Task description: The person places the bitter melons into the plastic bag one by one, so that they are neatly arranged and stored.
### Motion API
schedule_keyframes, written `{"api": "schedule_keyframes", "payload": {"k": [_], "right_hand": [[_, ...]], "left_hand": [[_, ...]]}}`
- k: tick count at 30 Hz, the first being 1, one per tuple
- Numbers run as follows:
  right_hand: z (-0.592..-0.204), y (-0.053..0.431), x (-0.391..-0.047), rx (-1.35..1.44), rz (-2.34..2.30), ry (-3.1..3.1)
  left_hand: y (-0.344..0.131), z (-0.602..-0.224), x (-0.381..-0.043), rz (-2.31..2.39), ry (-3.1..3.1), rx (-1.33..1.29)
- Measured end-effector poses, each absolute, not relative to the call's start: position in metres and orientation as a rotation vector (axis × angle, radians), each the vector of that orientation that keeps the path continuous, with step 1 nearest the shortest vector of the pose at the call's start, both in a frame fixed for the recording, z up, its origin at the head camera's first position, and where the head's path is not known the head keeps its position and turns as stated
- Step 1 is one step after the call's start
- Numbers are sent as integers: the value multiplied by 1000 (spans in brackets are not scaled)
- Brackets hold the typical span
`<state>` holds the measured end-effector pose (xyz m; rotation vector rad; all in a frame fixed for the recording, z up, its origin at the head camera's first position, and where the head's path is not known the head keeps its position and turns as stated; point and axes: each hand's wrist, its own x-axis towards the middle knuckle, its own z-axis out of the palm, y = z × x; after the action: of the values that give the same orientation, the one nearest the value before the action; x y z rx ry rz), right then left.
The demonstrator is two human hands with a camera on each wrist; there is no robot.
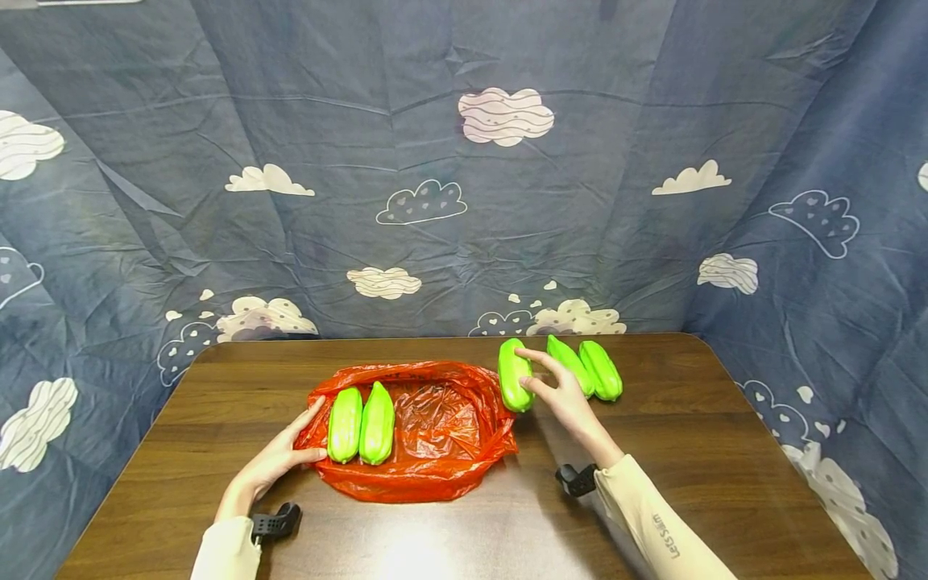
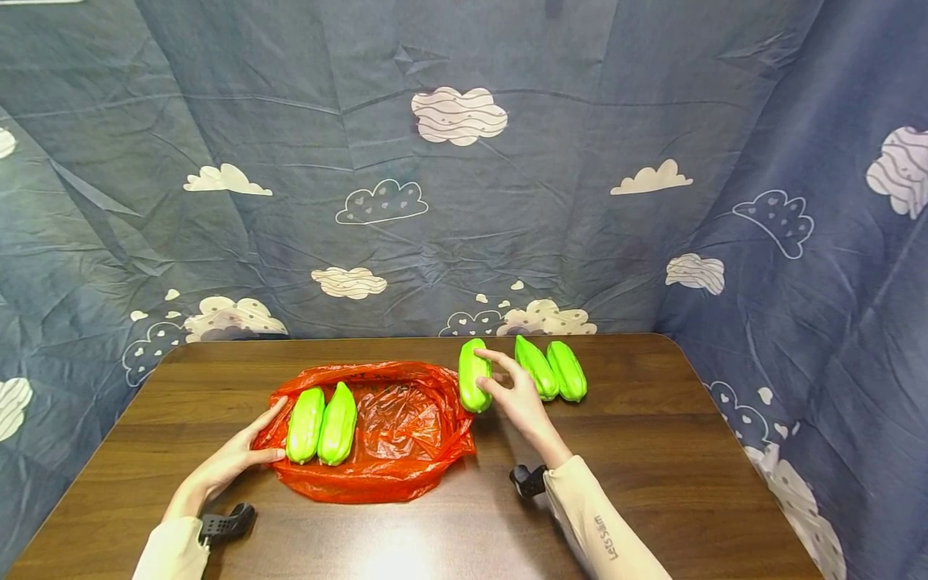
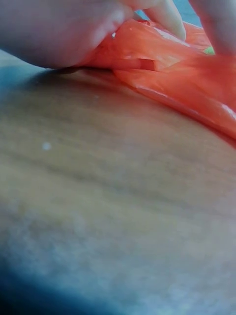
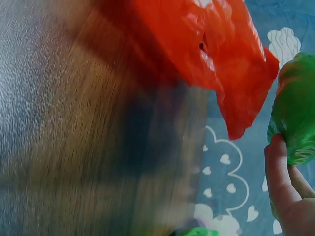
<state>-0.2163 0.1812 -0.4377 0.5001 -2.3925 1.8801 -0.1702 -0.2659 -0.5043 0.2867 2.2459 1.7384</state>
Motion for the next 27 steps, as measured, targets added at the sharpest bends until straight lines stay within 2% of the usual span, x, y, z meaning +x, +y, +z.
{"api": "schedule_keyframes", "payload": {"k": [14, 27], "right_hand": [[-442, 156, -211, 642, 1944, -2357], [-445, 131, -204, 633, 1905, -2401]], "left_hand": [[-266, -504, -170, 1741, 2244, 289], [-267, -505, -170, 1766, 2231, 310]]}}
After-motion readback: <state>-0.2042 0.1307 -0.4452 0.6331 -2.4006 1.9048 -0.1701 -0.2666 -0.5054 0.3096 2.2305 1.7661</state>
